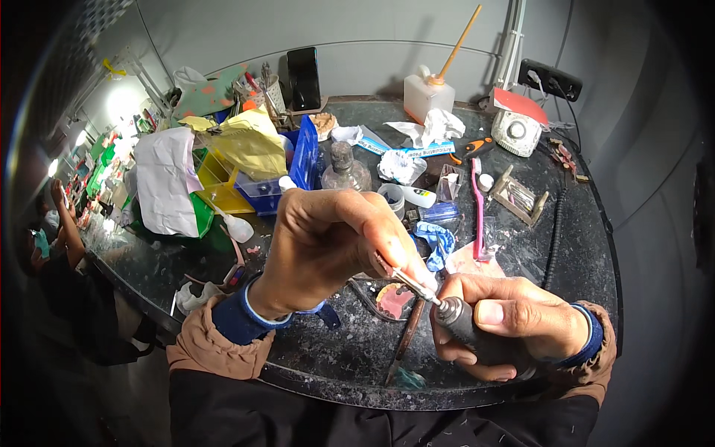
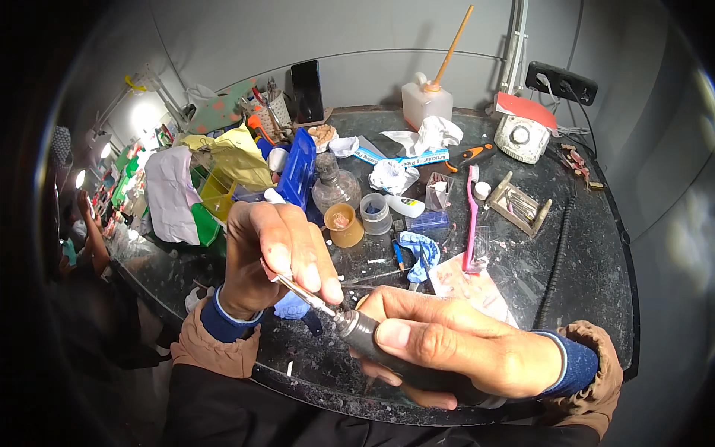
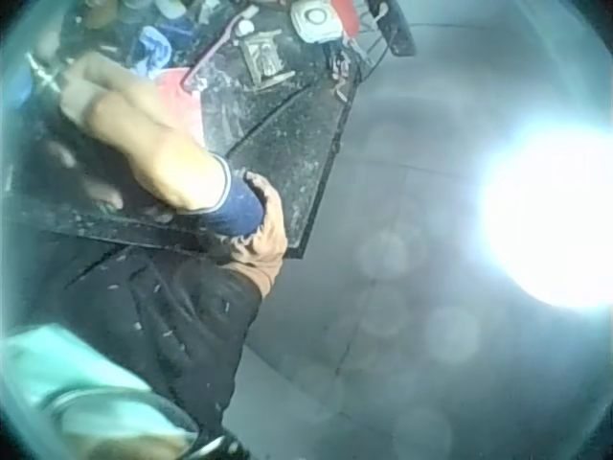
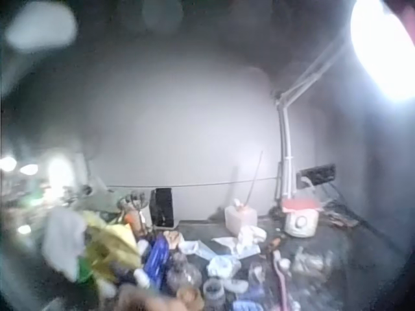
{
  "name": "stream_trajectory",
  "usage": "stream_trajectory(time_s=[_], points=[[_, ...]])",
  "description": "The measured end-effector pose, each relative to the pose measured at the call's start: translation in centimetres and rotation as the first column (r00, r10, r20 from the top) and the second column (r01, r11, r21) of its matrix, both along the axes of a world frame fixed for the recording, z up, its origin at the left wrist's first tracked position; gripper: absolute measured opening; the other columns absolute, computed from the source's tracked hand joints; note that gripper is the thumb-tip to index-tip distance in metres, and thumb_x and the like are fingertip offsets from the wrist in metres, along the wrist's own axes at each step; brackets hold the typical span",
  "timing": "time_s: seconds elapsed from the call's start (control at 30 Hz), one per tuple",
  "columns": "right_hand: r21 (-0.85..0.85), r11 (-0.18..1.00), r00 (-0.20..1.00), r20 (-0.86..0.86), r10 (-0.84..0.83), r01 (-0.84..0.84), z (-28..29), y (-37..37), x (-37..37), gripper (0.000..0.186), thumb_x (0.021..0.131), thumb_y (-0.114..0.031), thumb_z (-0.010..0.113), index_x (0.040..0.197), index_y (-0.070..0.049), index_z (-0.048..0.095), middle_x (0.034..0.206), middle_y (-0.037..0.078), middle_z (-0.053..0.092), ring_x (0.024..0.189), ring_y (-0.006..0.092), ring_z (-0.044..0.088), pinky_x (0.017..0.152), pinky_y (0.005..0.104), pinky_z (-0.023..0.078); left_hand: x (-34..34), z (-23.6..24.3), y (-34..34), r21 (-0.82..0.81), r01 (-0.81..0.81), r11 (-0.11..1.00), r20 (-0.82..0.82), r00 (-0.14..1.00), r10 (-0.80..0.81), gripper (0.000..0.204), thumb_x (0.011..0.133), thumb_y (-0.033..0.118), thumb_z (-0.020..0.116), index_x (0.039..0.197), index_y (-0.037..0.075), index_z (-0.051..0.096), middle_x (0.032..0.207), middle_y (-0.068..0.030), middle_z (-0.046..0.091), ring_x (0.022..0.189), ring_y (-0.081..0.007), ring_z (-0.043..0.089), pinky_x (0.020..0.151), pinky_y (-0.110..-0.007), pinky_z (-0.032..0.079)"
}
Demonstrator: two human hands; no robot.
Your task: The person uses a handheld rotary polishing tool to smooth the surfaces of a pink dental prosthesis, rotating the item to reach different edges and grooves.
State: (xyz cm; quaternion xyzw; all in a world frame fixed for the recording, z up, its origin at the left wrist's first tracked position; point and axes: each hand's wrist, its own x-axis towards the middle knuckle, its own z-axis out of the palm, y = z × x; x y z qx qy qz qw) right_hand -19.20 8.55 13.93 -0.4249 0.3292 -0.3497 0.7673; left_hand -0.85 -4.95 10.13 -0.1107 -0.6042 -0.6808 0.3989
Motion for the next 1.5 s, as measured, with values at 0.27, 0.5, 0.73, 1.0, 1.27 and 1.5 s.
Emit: stream_trajectory(time_s=[0.27,0.5,0.73,1.0,1.27,1.5], points=[[-0.053,0.997,0.999,-0.013,0.048,-0.049,-0.5,0.0,-0.2,0.028,0.102,-0.033,0.037,0.108,-0.006,0.043,0.085,-0.002,0.045,0.057,0.0028,0.037,0.05,0.0179,0.03,0.2,0.1,-0.5,-0.124,-0.072,0.99,-0.084,0.995,0.062,0.005,0.08,-0.01,0.065,0.081,-0.005,0.063,0.079,-0.0177,0.067,0.073,-0.0268,0.069,0.067,-0.037,0.059],[-0.106,0.994,0.998,-0.068,-0.012,0.005,-1.0,-0.1,-0.4,0.028,0.101,-0.033,0.04,0.105,-0.006,0.047,0.072,-0.004,0.045,0.051,0.0026,0.035,0.046,0.0185,0.028,0.5,0.2,-0.7,-0.36,-0.323,0.875,-0.111,0.946,0.304,0.007,0.078,-0.011,0.066,0.081,-0.004,0.066,0.077,-0.0154,0.069,0.072,-0.0256,0.07,0.065,-0.033,0.058],[-0.336,0.875,0.862,-0.251,-0.439,0.348,-0.1,-1.9,-2.4,0.036,0.099,-0.033,0.047,0.109,0.0,0.059,0.07,-0.003,0.05,0.052,0.0024,0.04,0.048,0.0183,0.032,-1.1,-1.2,-2.1,-0.421,-0.402,0.813,0.192,0.836,0.514,0.051,0.088,0.008,0.063,0.135,-0.001,0.042,0.132,-0.0169,0.049,0.1,-0.0201,0.061,0.076,-0.027,0.054],[-0.525,0.693,0.504,-0.477,-0.72,0.494,-7.6,-1.3,-6.8,0.026,0.09,-0.001,0.055,0.11,-0.004,0.04,0.087,0.003,0.046,0.078,0.0094,0.044,0.073,0.0256,0.041,0.2,-3.8,-0.4,-0.654,0.21,0.726,0.753,0.273,0.599,0.025,0.077,0.018,0.074,0.09,-0.002,0.066,0.087,-0.0135,0.063,0.073,-0.0188,0.062,0.06,-0.03,0.048],[-0.837,0.546,0.259,-0.519,-0.815,0.044,-10.5,-1.6,-7.2,0.031,0.086,-0.01,0.061,0.115,-0.003,0.051,0.091,0.02,0.061,0.084,0.0372,0.061,0.071,0.039,0.047,0.0,-5.7,1.8,-0.752,0.086,0.653,0.634,0.367,0.681,0.028,0.073,0.015,0.075,0.094,0.002,0.062,0.087,-0.0105,0.058,0.072,-0.0252,0.06,0.063,-0.035,0.048],[-0.862,0.502,0.082,-0.507,-0.858,-0.072,-10.4,-1.4,-7.1,0.031,0.084,-0.008,0.059,0.115,-0.005,0.053,0.091,0.019,0.063,0.083,0.0386,0.062,0.068,0.0422,0.047,0.6,-7.1,2.9,-0.651,-0.042,0.758,0.67,0.439,0.599,0.031,0.076,0.008,0.073,0.103,0.002,0.06,0.085,-0.0103,0.057,0.075,-0.0236,0.06,0.066,-0.033,0.049]])
